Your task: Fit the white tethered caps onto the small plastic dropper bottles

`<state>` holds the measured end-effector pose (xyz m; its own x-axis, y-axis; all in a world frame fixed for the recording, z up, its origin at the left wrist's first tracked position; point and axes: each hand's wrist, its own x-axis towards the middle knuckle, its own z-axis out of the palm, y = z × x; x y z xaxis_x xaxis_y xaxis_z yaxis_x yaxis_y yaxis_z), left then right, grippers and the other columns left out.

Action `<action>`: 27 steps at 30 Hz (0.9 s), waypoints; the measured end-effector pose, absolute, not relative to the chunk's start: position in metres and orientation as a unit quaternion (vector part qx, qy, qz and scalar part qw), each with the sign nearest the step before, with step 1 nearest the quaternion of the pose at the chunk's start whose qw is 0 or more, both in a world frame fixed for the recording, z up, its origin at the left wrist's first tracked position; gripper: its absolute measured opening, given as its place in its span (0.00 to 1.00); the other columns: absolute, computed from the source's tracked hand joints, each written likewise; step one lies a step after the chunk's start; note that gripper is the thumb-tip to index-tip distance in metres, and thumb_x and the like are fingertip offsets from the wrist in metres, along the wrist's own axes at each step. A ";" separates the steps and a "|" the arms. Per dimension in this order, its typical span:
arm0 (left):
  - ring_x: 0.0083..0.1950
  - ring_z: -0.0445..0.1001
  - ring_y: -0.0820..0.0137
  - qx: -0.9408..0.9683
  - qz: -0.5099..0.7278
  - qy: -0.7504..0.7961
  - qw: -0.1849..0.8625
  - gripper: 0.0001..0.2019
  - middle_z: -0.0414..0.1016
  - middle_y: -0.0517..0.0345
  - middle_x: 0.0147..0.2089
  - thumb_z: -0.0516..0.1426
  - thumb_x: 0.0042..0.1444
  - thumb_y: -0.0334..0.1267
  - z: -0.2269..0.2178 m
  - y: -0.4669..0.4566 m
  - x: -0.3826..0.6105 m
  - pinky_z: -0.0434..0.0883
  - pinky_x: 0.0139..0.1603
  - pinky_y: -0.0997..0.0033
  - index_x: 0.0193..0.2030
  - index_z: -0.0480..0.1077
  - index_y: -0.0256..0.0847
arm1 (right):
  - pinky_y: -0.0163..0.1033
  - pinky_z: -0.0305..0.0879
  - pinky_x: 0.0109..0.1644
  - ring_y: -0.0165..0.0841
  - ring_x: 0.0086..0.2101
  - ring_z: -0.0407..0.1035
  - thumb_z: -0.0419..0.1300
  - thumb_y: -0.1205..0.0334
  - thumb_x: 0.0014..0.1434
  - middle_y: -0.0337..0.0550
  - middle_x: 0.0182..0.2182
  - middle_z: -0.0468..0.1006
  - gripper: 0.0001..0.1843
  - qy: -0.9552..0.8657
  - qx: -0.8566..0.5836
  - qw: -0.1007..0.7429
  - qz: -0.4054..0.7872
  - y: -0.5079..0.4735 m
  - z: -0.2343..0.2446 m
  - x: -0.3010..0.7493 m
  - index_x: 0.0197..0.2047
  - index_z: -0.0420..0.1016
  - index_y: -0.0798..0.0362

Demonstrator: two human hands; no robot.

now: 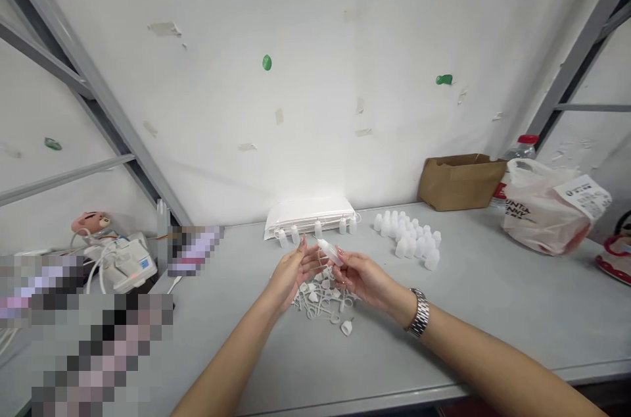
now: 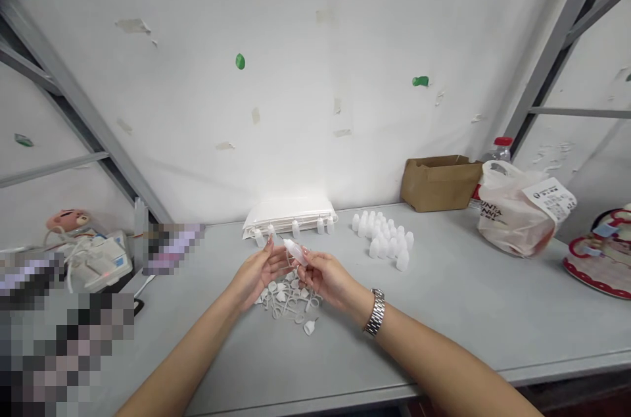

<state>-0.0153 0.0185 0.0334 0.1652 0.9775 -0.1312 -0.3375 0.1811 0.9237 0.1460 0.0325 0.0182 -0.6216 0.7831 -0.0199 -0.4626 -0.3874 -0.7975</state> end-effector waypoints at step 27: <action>0.30 0.73 0.75 0.334 0.546 0.465 0.612 0.06 0.78 0.52 0.29 0.63 0.42 0.33 0.023 0.026 -0.024 0.70 0.35 0.77 0.29 0.75 0.34 | 0.34 0.52 0.28 0.25 0.23 0.55 0.62 0.57 0.46 0.35 0.21 0.65 0.11 -0.533 -0.341 0.466 0.618 0.044 0.024 0.155 0.29 0.74 0.56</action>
